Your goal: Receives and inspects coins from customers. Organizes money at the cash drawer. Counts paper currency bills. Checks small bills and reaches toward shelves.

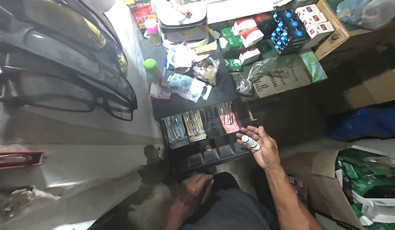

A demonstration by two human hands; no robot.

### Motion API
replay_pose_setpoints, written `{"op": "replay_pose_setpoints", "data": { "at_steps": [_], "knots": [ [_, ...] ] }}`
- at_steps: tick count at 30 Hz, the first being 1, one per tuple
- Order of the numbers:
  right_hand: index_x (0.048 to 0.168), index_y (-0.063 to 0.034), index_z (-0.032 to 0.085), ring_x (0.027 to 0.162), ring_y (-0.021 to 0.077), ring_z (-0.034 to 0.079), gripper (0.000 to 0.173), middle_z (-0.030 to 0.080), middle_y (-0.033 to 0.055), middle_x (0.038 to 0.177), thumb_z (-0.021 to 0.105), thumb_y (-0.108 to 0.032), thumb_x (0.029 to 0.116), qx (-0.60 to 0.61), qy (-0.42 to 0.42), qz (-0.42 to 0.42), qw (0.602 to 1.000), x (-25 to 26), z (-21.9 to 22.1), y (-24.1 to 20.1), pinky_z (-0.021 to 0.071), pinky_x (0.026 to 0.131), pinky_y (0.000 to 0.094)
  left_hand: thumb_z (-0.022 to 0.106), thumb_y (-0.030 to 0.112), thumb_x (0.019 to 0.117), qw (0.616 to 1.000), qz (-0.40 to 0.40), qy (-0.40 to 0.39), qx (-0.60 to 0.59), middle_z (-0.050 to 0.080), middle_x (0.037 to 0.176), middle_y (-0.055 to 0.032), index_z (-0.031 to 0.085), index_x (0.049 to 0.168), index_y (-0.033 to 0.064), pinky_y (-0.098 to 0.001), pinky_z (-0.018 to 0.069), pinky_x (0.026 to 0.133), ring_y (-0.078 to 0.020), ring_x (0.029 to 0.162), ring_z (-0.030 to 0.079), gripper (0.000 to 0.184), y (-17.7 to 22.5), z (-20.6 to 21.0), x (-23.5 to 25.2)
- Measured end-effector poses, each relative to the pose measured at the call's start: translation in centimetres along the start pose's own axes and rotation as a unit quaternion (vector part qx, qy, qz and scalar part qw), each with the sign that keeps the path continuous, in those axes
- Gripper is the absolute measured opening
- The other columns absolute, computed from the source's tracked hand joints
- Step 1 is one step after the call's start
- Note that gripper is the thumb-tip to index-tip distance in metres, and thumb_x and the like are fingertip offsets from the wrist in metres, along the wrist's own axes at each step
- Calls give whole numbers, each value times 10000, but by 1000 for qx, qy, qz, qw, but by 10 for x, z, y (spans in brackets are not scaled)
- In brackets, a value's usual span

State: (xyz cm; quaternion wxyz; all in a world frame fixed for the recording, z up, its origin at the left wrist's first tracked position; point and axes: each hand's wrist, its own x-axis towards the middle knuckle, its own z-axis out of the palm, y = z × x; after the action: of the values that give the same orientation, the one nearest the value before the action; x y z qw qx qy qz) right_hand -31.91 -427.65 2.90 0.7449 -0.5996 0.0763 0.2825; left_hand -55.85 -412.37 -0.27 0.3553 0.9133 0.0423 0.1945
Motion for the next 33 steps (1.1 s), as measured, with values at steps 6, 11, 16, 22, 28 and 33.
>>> {"op": "replay_pose_setpoints", "data": {
  "at_steps": [6, 11, 16, 22, 28, 33],
  "knots": [
    [1311, 67, 540, 1024, 314, 742, 497, 705, 210, 1201, 246, -296, 1142, -12, 3, 1, 1000, -2, 1, -1, 637, 863, 437, 600, 230, 1013, 992, -19, -117, -50, 751, 927, -87, 745, 1042, 58, -313, 616, 757, -173, 832, 741, 227, 7, 13, -22],
    [1320, 69, 544, 1000, 308, 746, 489, 705, 211, 1195, 270, -295, 1142, -24, 16, 8, 1000, -3, 5, -2, 641, 842, 422, 593, 250, 1021, 989, -14, -142, -50, 747, 949, -81, 739, 1061, 68, -316, 612, 787, -172, 865, 736, 236, 4, 12, -22],
    [1307, 68, 558, 989, 303, 748, 485, 708, 208, 1188, 280, -293, 1143, -32, 30, 21, 999, -5, 8, -4, 641, 832, 417, 595, 254, 1020, 987, -18, -150, -48, 749, 954, -82, 741, 1059, 71, -321, 611, 785, -177, 867, 738, 238, 3, 12, -22],
    [1311, 62, 556, 990, 284, 746, 482, 706, 194, 1194, 280, -296, 1142, -57, 31, 10, 998, -6, 10, -3, 637, 837, 401, 592, 252, 1020, 985, -29, -163, -52, 742, 939, -100, 738, 1064, 59, -353, 614, 781, -206, 858, 738, 245, 2, 9, -22],
    [1311, 63, 555, 969, 283, 752, 482, 713, 194, 1180, 282, -297, 1142, -68, 36, 5, 997, -6, 12, -2, 641, 825, 399, 583, 263, 1028, 985, -26, -165, -53, 744, 958, -91, 737, 1068, 62, -340, 608, 797, -192, 879, 735, 256, 3, 7, -22],
    [1288, 33, 616, 1158, 230, 680, 491, 705, 147, 1243, 316, -313, 1110, -176, -20, -91, 980, -6, 8, 11, 556, 1003, 388, 571, 274, 1038, 982, -32, -176, -62, 743, 966, -103, 732, 1075, 53, -356, 606, 810, -208, 888, 734, 276, 5, 6, -21]
  ]
}}
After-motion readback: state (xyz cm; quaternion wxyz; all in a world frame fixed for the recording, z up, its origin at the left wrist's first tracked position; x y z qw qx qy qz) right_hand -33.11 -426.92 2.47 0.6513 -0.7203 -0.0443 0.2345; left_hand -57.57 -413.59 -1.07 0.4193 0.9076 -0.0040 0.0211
